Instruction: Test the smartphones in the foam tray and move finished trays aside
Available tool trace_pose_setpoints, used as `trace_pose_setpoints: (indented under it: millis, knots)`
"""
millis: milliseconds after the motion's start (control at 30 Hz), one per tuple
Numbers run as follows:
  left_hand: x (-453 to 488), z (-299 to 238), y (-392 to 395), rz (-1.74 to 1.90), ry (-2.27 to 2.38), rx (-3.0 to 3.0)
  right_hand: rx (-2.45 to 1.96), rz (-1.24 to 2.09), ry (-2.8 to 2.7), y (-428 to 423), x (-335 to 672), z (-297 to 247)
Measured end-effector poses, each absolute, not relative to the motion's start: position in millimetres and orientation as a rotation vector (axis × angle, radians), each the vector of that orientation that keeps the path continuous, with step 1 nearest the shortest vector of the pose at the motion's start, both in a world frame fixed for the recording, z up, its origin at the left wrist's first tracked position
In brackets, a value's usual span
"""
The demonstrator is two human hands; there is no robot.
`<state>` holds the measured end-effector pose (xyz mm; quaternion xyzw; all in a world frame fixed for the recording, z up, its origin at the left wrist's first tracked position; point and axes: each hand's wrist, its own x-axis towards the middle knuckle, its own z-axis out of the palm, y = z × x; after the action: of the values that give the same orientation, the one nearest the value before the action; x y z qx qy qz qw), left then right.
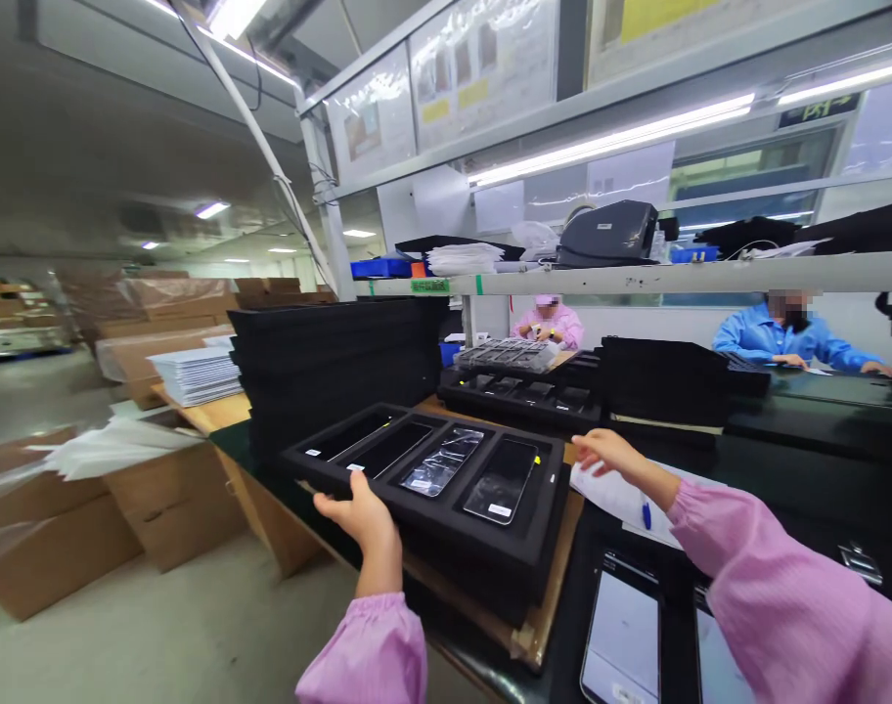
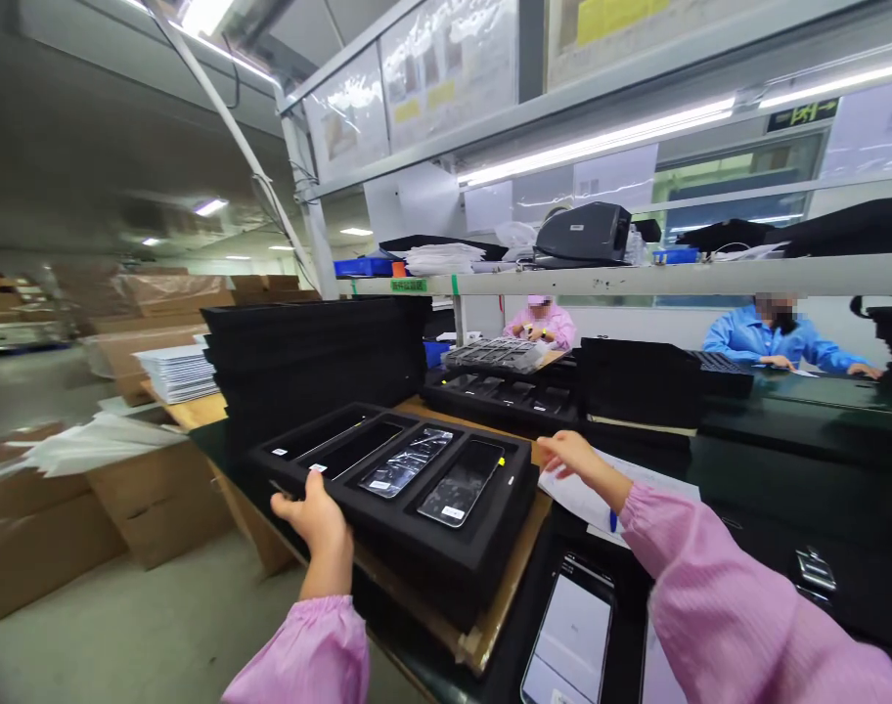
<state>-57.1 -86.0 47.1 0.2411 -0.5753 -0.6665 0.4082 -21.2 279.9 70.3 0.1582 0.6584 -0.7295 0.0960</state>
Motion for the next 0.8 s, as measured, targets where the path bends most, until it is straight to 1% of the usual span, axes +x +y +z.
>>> trace_pose_setpoints:
  millis: [67, 167, 300, 433, 600, 800]
  knots:
    - [-49, 47, -78, -1.574, -1.501, 0.591, 0.666, -2.359, 1.966, 298, -46, 69]
    - [-32, 53, -63, -1.403, -1.619, 0.487, 0.856, -2.545, 1.905, 313, -76, 66]
    - [-18, 58, -48, -1.198, -1.836, 0.275, 0.929, -2.718, 1.757, 312, -105, 71]
    - [-20, 57, -48, -1.099, -1.995, 0.263, 0.981, -2.807, 1.578, 305, -125, 87]
    - [-23, 54, -54, -1.027, -2.098, 0.287, 0.863, -2.866, 1.373, 292, -132, 104]
    - [-23, 53, -56, -1.007, -2.154, 0.266, 0.513, -3.01, 1.159, 251, -120, 132]
